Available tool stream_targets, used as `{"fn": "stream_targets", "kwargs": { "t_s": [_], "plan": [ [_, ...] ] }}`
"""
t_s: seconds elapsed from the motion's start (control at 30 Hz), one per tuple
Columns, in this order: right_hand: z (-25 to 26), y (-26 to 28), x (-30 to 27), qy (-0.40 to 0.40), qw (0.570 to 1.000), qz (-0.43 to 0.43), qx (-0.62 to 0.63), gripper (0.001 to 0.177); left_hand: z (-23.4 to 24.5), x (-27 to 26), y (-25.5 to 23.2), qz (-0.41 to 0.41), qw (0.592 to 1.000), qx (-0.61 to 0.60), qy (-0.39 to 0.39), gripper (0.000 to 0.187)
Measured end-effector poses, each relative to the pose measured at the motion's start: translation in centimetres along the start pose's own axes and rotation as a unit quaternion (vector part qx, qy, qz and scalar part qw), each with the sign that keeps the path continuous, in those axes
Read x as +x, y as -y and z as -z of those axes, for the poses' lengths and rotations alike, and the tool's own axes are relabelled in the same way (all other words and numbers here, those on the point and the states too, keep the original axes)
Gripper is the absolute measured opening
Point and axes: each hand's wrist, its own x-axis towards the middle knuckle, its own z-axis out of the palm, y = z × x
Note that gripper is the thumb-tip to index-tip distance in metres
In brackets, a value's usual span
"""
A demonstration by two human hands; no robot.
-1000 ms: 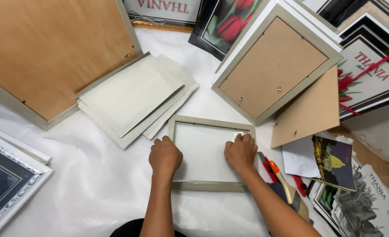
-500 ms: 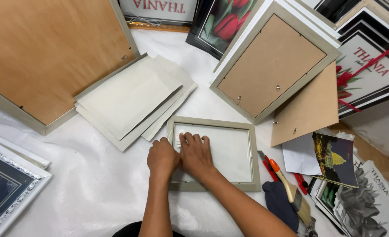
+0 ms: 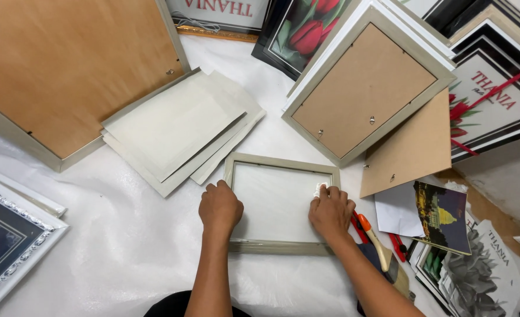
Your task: Cleaning a picture frame by brushing off dust and wiping the glass with a cloth
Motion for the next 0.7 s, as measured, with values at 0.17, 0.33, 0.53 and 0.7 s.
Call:
{"fn": "stream_targets", "kwargs": {
  "t_s": [0.17,0.33,0.53,0.7],
  "plan": [
    [-1.2,7.4,-1.6,-0.060,0.994,0.007,0.087,0.052,-0.6,0.7,0.5,0.002,1.000,0.013,0.003,0.036],
    [-0.4,15.8,-4.4,-0.106,0.973,0.158,0.134,0.051,-2.1,2.0,1.8,-0.002,1.000,0.023,0.002,0.036],
    [1.4,16.1,-5.0,-0.019,0.951,0.278,0.131,0.061,-0.9,1.0,1.4,-0.010,1.000,0.024,0.001,0.049],
    [0.1,8.6,-3.9,-0.019,0.972,0.233,-0.027,0.050,-0.7,1.2,1.6,-0.016,1.000,0.009,0.016,0.037]
  ]
}}
